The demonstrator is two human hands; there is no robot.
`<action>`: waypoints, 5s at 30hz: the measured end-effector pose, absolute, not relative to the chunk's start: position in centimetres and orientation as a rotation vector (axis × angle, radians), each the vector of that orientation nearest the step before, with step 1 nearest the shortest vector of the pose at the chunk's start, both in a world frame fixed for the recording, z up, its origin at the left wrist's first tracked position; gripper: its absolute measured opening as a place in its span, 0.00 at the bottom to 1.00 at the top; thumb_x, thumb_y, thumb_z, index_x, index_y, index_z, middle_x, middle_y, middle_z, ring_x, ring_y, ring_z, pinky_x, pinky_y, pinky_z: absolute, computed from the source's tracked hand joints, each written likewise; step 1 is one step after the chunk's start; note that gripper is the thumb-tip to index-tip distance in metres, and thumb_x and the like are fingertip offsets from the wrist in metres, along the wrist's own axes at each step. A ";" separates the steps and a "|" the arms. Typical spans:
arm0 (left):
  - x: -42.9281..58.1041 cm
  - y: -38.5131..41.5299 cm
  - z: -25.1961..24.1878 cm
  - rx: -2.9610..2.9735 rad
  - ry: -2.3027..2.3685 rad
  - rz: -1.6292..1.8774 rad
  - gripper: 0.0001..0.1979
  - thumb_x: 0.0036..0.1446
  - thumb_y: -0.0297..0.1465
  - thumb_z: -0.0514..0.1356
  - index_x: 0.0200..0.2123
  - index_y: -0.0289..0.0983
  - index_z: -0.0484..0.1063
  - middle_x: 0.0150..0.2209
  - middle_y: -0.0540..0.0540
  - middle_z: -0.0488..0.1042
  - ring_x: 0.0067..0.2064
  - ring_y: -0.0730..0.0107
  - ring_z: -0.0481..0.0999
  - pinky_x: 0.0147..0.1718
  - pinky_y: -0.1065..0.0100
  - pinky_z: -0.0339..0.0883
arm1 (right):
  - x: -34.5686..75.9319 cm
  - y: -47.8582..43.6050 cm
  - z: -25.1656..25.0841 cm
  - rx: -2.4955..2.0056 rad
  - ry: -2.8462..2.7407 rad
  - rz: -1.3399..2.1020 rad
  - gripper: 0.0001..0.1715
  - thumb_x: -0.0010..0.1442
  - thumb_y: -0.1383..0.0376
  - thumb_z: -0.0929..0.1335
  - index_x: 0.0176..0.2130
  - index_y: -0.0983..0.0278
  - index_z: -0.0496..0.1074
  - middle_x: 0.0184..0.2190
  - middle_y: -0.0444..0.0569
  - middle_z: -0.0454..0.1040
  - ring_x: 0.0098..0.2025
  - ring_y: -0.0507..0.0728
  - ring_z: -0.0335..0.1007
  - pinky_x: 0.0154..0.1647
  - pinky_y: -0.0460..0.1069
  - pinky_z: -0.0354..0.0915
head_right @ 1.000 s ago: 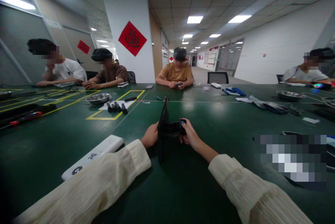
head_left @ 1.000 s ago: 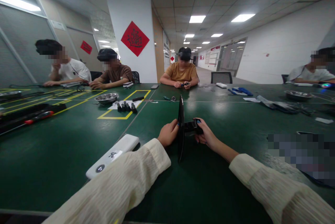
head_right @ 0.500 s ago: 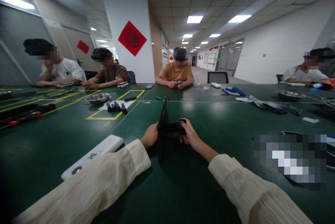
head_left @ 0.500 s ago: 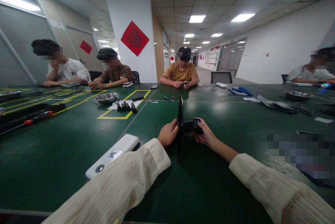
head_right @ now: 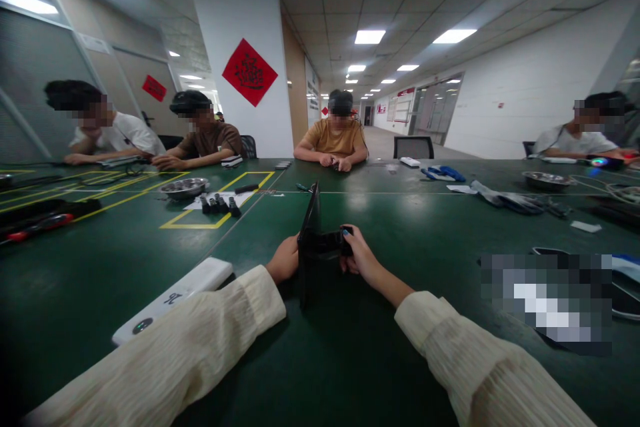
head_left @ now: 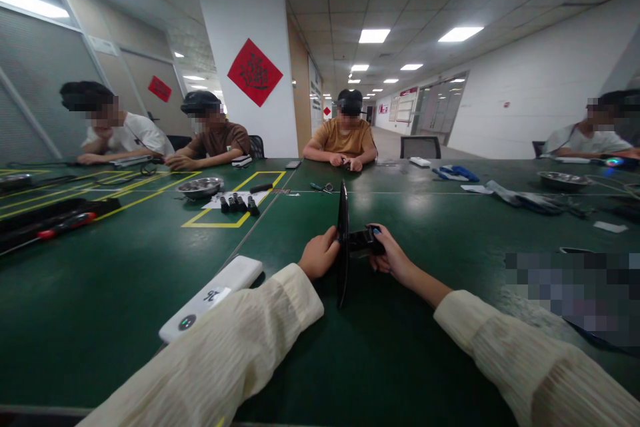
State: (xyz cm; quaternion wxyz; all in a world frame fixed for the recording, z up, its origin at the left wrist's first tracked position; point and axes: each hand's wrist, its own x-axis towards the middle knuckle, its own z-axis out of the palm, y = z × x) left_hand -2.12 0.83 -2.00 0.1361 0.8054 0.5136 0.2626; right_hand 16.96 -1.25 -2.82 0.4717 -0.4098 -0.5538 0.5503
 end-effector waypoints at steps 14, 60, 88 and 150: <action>-2.1 0.6 -1.9 2.419 1.470 0.749 0.11 0.58 0.31 0.44 0.37 0.37 0.65 0.34 0.44 0.75 0.37 0.63 0.73 0.38 0.67 0.63 | 17.1 -1.1 -3.0 -1.004 -1.357 1.367 0.33 0.53 0.46 0.57 0.52 0.62 0.50 0.09 0.35 0.62 0.06 0.47 0.46 0.08 0.39 0.39; -1.9 0.4 -1.2 2.432 1.587 0.684 0.20 0.62 0.34 0.42 0.33 0.34 0.71 0.33 0.41 0.76 0.35 0.63 0.74 0.33 0.68 0.61 | 16.9 -1.2 -2.9 -1.022 -1.376 1.354 0.34 0.54 0.46 0.56 0.52 0.62 0.49 0.09 0.35 0.62 0.06 0.47 0.46 0.08 0.39 0.39; -1.8 0.2 -0.9 2.358 1.614 0.663 0.27 0.62 0.37 0.39 0.26 0.32 0.73 0.27 0.43 0.73 0.31 0.66 0.71 0.29 0.71 0.59 | 17.0 -1.2 -2.9 -1.016 -1.376 1.360 0.33 0.53 0.46 0.56 0.52 0.62 0.49 0.10 0.34 0.61 0.06 0.46 0.46 0.08 0.39 0.38; -1.7 0.2 -0.9 2.309 1.637 0.705 0.27 0.62 0.36 0.40 0.25 0.32 0.74 0.26 0.42 0.72 0.30 0.67 0.70 0.29 0.71 0.57 | 17.0 -1.0 -3.0 -1.032 -1.380 1.350 0.33 0.54 0.46 0.55 0.53 0.62 0.49 0.09 0.34 0.62 0.06 0.47 0.46 0.08 0.39 0.39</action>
